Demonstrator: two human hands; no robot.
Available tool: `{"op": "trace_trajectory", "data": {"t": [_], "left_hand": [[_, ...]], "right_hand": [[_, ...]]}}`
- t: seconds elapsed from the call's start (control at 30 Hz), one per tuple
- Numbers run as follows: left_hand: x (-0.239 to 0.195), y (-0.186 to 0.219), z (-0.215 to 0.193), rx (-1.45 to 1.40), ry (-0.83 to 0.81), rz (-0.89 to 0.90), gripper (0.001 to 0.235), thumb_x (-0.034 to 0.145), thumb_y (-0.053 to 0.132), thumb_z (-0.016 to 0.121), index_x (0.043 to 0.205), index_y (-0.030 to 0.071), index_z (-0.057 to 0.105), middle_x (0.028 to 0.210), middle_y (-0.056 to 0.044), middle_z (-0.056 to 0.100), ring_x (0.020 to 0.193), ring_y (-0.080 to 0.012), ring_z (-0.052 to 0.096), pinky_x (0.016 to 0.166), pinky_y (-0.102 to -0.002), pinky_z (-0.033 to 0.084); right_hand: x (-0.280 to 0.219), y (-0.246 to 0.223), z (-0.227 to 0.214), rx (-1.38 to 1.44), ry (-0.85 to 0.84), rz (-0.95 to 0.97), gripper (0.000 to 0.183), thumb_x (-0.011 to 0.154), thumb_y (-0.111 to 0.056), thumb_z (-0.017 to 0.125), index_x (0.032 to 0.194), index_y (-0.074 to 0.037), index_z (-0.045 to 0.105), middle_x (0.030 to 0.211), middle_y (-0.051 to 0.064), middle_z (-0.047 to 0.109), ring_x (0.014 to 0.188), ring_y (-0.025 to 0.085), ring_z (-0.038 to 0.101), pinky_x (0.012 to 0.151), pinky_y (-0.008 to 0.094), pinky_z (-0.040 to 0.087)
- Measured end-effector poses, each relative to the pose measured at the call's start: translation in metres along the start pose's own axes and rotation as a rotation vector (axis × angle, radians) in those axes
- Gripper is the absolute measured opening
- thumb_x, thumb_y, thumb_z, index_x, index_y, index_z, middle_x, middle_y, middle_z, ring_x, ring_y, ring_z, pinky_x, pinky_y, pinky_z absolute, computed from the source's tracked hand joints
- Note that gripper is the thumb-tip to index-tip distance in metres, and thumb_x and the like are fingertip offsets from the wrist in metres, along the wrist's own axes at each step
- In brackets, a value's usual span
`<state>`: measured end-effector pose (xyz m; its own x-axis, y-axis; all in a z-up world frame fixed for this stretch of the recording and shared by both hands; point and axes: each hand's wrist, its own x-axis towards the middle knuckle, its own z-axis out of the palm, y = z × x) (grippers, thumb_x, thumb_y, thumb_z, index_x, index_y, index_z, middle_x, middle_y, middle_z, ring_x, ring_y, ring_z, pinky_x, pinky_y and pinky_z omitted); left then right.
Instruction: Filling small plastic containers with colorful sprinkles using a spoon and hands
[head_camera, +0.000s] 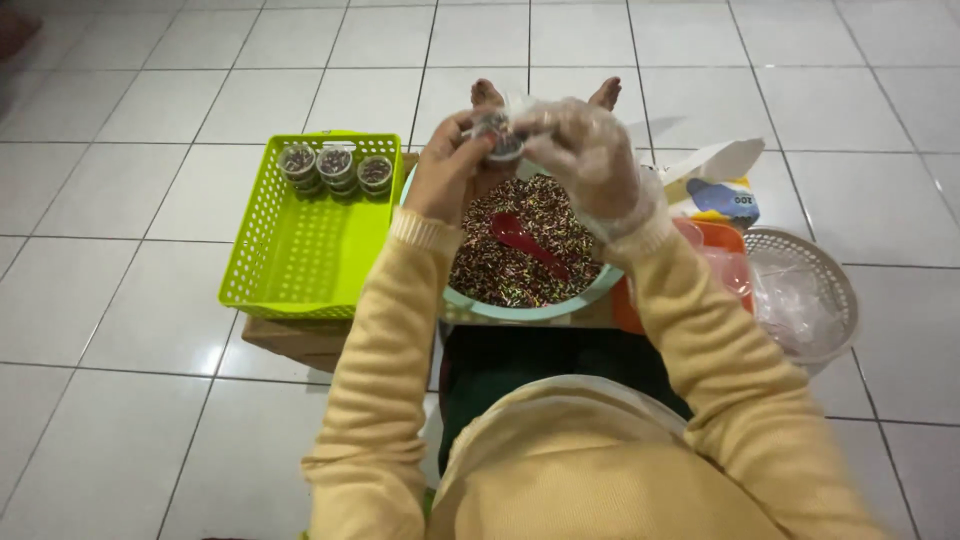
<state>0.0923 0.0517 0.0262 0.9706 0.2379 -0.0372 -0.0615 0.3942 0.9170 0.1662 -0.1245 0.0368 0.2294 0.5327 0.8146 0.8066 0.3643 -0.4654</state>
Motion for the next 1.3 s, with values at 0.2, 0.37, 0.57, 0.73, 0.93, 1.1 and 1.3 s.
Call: {"op": "trace_trajectory", "data": {"t": [0.2, 0.37, 0.57, 0.73, 0.93, 1.1, 1.3], "left_hand": [[0.075, -0.022, -0.013, -0.071, 0.216, 0.025, 0.043, 0.086, -0.002, 0.067, 0.127, 0.010, 0.063, 0.124, -0.025, 0.072, 0.104, -0.0384, 0.075, 0.078, -0.044, 0.069], [0.099, -0.042, -0.018, 0.005, 0.294, -0.002, 0.045, 0.084, 0.008, 0.069, 0.129, 0.012, 0.066, 0.127, -0.021, 0.072, 0.102, -0.0343, 0.074, 0.081, -0.041, 0.067], [0.140, -0.094, -0.050, 0.027, 0.423, -0.007, 0.029, 0.086, 0.008, 0.072, 0.114, 0.007, 0.076, 0.094, -0.018, 0.079, 0.078, -0.0298, 0.076, 0.067, -0.041, 0.066], [0.136, -0.094, -0.049, 0.171, 0.474, 0.130, 0.030, 0.083, 0.018, 0.074, 0.112, 0.008, 0.074, 0.098, -0.014, 0.078, 0.085, -0.0253, 0.076, 0.073, -0.038, 0.068], [0.115, -0.069, -0.031, 0.216, 0.431, 0.110, 0.021, 0.092, 0.020, 0.067, 0.106, 0.004, 0.069, 0.090, -0.017, 0.075, 0.064, -0.0245, 0.074, 0.053, -0.033, 0.067], [0.100, -0.059, -0.011, 0.197, 0.415, 0.080, 0.019, 0.096, 0.017, 0.054, 0.111, 0.008, 0.060, 0.115, -0.021, 0.070, 0.096, -0.0323, 0.073, 0.079, -0.043, 0.069], [0.116, -0.077, -0.004, 0.436, 0.367, 0.223, 0.029, 0.105, 0.017, 0.038, 0.130, 0.001, 0.041, 0.130, -0.026, 0.057, 0.114, -0.0386, 0.067, 0.094, -0.048, 0.066]], "right_hand": [[0.000, 0.117, -0.012, 1.043, 0.000, 0.550, 0.057, 0.090, -0.049, 0.053, 0.119, 0.000, 0.061, 0.108, 0.013, 0.069, 0.087, 0.021, 0.070, 0.083, 0.031, 0.062], [0.002, 0.133, -0.004, 1.301, 0.252, 0.964, 0.134, 0.049, -0.087, 0.034, 0.141, 0.010, 0.044, 0.148, 0.032, 0.047, 0.129, 0.046, 0.053, 0.109, 0.070, 0.042], [0.025, 0.079, 0.005, 1.121, 0.517, 1.079, 0.124, 0.050, -0.086, 0.035, 0.121, 0.011, 0.062, 0.117, 0.031, 0.068, 0.099, 0.039, 0.070, 0.088, 0.054, 0.060], [0.020, 0.095, 0.004, 1.352, 0.231, 0.924, 0.132, 0.054, -0.087, 0.029, 0.152, 0.000, 0.040, 0.158, 0.023, 0.042, 0.128, 0.037, 0.058, 0.101, 0.057, 0.053], [0.004, 0.140, 0.018, 0.506, 0.927, 0.843, 0.127, 0.066, -0.084, 0.042, 0.158, -0.012, -0.011, 0.167, 0.008, -0.021, 0.155, 0.023, -0.009, 0.123, 0.055, -0.005], [0.017, 0.098, 0.008, 1.003, 0.285, 0.980, 0.082, 0.072, -0.054, 0.048, 0.130, 0.002, 0.060, 0.132, 0.030, 0.064, 0.113, 0.040, 0.068, 0.096, 0.055, 0.060], [0.030, 0.077, 0.015, 0.655, 0.353, 1.164, 0.030, 0.088, -0.014, 0.066, 0.116, -0.002, 0.066, 0.112, 0.021, 0.073, 0.103, 0.032, 0.076, 0.099, 0.046, 0.065]]}}
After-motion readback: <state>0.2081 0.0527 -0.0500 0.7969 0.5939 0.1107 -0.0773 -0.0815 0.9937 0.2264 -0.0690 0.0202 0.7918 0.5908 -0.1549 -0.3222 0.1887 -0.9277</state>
